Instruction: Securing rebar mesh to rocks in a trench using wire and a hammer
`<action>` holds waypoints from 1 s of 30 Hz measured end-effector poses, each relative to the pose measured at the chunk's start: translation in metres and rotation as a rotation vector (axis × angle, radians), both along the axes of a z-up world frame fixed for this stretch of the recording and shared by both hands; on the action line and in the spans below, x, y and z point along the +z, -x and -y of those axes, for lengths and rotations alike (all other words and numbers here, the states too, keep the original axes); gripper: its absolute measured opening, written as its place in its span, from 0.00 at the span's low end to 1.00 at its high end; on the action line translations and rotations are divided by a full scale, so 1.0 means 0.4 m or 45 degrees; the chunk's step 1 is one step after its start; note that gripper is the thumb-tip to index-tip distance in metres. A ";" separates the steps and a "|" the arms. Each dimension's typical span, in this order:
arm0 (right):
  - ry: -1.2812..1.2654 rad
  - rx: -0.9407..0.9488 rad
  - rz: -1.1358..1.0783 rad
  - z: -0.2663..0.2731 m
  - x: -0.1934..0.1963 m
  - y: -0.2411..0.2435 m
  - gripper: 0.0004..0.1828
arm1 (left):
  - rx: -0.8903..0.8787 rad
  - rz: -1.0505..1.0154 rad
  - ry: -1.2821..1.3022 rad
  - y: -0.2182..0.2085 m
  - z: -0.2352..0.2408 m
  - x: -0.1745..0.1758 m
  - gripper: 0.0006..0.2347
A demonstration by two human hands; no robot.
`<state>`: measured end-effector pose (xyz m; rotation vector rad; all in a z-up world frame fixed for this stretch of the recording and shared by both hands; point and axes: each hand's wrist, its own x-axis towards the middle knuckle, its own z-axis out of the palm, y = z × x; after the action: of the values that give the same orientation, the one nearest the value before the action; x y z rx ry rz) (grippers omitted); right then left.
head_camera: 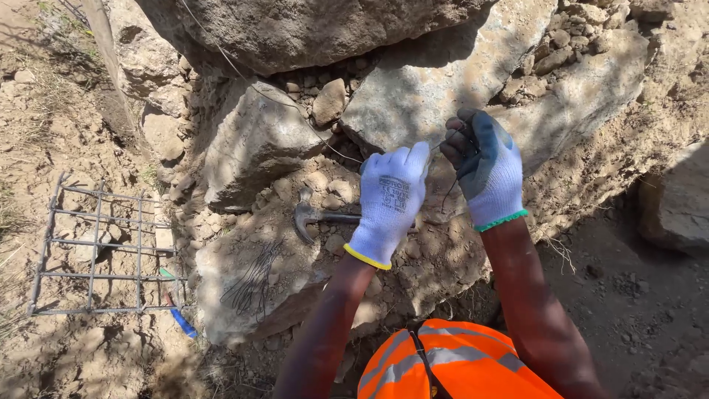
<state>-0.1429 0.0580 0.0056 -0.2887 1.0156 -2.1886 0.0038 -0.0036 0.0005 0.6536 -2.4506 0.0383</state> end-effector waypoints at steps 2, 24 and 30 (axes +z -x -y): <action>-0.066 -0.075 -0.115 -0.031 0.022 -0.032 0.14 | 0.025 -0.016 0.013 -0.005 -0.018 0.024 0.07; -0.299 -0.430 -0.448 0.023 -0.023 -0.035 0.10 | 0.027 -0.025 -0.013 -0.016 -0.077 0.049 0.09; -0.209 -0.404 -0.418 0.039 0.044 -0.070 0.12 | 0.012 -0.038 0.017 -0.029 -0.066 0.025 0.13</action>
<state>-0.1150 0.0423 0.0233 -0.4466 1.5019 -2.3668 0.0155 0.0228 0.0107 0.6552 -2.4166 0.0476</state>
